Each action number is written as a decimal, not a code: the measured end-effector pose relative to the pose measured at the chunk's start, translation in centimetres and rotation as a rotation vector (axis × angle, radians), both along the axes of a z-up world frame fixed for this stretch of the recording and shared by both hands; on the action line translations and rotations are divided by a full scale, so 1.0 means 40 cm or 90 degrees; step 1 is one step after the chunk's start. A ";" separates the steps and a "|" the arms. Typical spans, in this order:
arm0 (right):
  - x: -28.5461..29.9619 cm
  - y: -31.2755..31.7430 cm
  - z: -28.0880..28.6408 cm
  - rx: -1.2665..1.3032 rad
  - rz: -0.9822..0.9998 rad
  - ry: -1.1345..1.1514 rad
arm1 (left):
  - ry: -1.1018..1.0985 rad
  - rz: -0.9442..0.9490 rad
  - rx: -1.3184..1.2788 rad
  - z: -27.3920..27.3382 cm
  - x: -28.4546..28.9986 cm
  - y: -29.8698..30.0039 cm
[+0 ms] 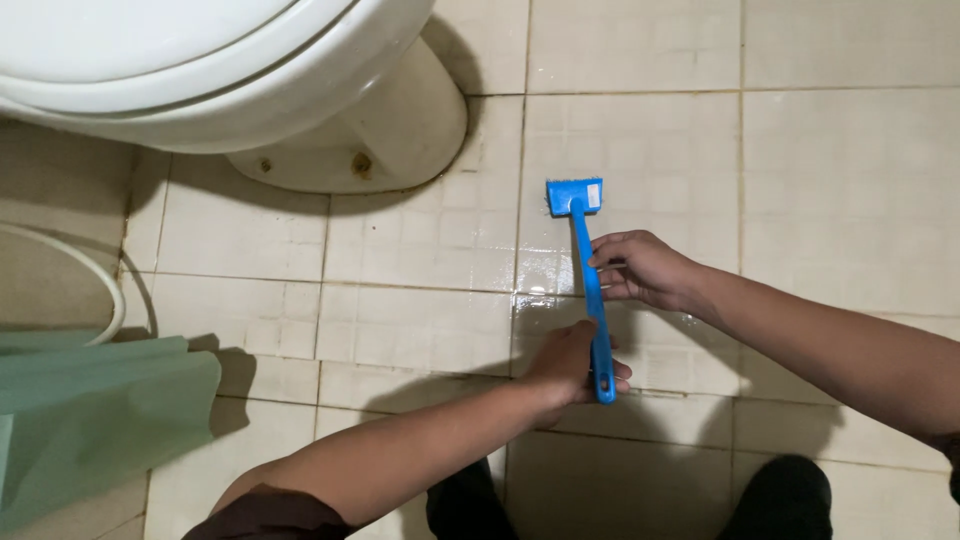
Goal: The person uses a blue scrub brush to clean the grout lines on a tiled bathroom floor. They scrub back and forth along the seams near the toilet and then move to scrub the corner of the shower area.
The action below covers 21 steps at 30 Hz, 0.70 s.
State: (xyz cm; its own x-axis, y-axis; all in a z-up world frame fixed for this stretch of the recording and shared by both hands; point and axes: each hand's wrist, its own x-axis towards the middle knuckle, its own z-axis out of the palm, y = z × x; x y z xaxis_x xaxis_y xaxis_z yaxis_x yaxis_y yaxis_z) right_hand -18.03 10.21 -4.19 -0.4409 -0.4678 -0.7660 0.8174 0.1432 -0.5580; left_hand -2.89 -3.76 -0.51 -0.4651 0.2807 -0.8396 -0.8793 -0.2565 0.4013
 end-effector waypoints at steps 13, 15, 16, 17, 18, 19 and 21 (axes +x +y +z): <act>-0.006 0.212 0.018 0.002 -0.078 0.005 | 0.046 -0.101 0.021 -0.011 -0.054 0.157; -0.003 0.248 0.026 0.029 -0.095 -0.004 | 0.045 -0.123 0.037 -0.013 -0.060 0.187; -0.001 0.269 0.019 0.031 -0.102 -0.004 | 0.045 -0.130 0.039 -0.012 -0.064 0.200; 0.001 0.290 0.012 0.019 -0.109 -0.003 | 0.047 -0.137 0.037 -0.011 -0.067 0.213; 0.003 0.310 0.005 0.007 -0.117 -0.001 | 0.049 -0.145 0.036 -0.011 -0.070 0.225; 0.005 0.322 0.016 0.009 -0.123 -0.001 | 0.049 -0.151 0.037 -0.010 -0.072 0.237; 0.009 0.342 0.035 0.026 -0.118 0.010 | 0.054 -0.163 0.042 -0.008 -0.074 0.257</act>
